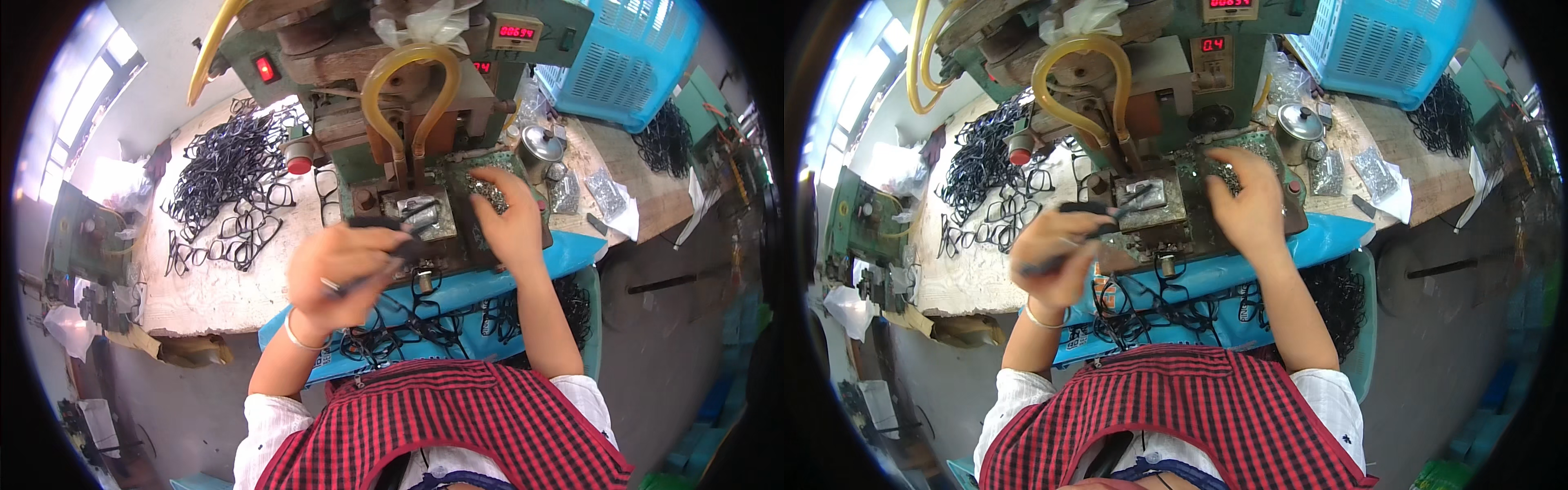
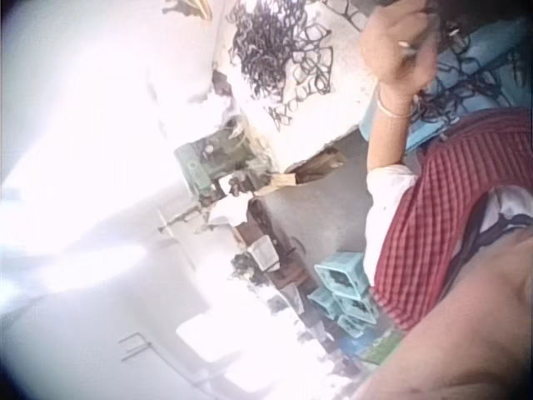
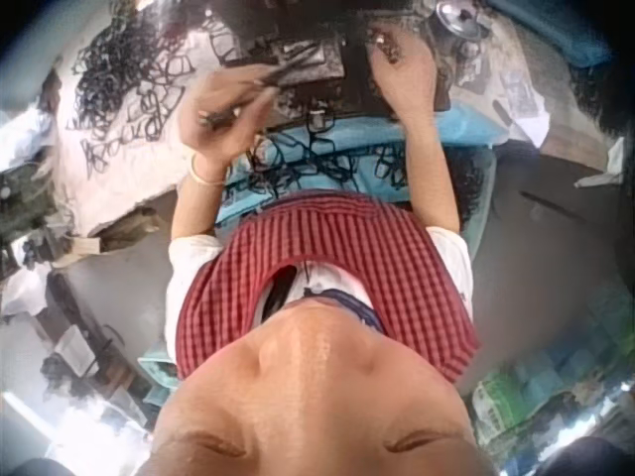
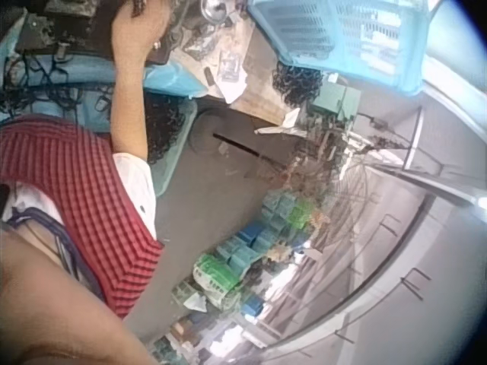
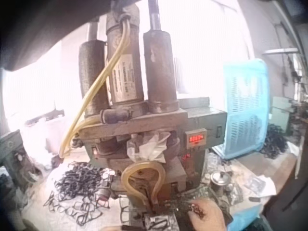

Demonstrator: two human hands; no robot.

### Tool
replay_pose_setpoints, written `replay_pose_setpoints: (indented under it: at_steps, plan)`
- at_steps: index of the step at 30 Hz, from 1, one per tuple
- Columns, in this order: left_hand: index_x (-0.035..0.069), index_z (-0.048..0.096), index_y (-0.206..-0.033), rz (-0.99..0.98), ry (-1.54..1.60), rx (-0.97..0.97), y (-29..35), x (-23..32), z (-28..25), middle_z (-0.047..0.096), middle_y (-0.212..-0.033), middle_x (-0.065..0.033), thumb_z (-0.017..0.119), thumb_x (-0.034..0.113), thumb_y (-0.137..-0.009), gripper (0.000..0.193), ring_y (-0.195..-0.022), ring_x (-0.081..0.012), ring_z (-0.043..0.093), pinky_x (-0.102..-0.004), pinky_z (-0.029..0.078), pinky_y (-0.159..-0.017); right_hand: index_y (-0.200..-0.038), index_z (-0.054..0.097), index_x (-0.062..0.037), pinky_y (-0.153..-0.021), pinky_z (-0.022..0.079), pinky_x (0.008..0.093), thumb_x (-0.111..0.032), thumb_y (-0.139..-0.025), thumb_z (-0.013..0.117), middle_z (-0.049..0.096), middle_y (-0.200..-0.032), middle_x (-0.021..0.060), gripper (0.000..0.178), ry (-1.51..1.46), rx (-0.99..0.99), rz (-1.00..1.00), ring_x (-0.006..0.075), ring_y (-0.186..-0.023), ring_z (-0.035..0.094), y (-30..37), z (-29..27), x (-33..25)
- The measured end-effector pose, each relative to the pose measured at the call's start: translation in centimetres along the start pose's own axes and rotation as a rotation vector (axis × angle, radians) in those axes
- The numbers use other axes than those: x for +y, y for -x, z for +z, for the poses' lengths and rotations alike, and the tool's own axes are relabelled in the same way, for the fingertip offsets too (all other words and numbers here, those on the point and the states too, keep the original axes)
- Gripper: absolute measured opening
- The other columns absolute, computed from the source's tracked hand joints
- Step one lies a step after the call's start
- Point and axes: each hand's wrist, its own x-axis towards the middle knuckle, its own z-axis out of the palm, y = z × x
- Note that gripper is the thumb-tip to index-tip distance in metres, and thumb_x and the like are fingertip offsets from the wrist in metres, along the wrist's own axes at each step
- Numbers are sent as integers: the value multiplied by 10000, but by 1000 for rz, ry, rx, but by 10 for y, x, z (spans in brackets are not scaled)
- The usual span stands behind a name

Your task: The person repeatedly picks up black eyeglass frames and small metal parts from a workbench, places them into a press machine, and operates the machine to attach the parts. Finished frames are placed on the bench. The process is repeated continuously.

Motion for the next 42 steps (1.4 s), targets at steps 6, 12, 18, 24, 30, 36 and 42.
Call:
replay_pose_setpoints:
  at_steps: [6,12,18,24,30,36,42]
  plan:
    - [87,643,-981,356,-267,-287,5,-8,21,759,-1022,-86,782,66,-776,249,-805,-217,724,-300,584,-624,-1009,760,-94,-1087,432,496,-139,-787,796,643,-1249,234,229,477,150,-123,420,-1296,543,15,0,85]
    - [113,631,-913,333,-304,-276,14,-12,28,743,-1059,-51,810,107,-743,246,-798,-186,674,-314,607,-731,-918,731,-49,-1016,473,486,-109,-798,771,679,-1169,202,140,432,217,-141,400,-1197,601,13,2,77]
    - [49,674,-898,187,-457,-110,51,8,5,754,-1057,-108,761,55,-761,162,-949,-292,735,-481,550,-972,-901,746,-28,-852,542,427,-66,-835,726,723,-931,140,79,325,333,-156,330,-962,685,16,-3,70]
    - [-2,678,-1089,-393,-560,296,33,-77,-42,716,-1084,-135,646,-61,-914,187,-1022,-260,678,-348,507,-944,-918,760,-47,-789,528,391,-43,-825,751,734,-904,113,94,219,309,-160,302,-892,686,10,1,52]
    - [45,651,-924,-569,-467,-525,116,-190,-51,634,-1335,-191,530,-104,-764,250,-1192,-413,597,-438,498,-1003,-930,754,-43,-831,523,369,-35,-833,743,736,-928,102,98,63,260,57,274,-911,685,10,6,55]
    - [26,596,-930,-701,-359,-511,145,-136,-67,564,-1430,-198,673,-76,-749,222,-1294,-403,545,-429,459,-1061,-947,743,-26,-856,525,363,-25,-827,754,727,-933,98,120,48,247,50,264,-918,686,42,-21,53]
    - [25,585,-974,-847,-358,-198,133,-103,-61,669,-1122,-124,692,-17,-880,148,-1021,-268,677,-347,522,-916,-960,720,5,-860,507,290,23,-828,731,721,-952,67,134,-247,-20,-111,168,-900,671,-3,-1,-37]
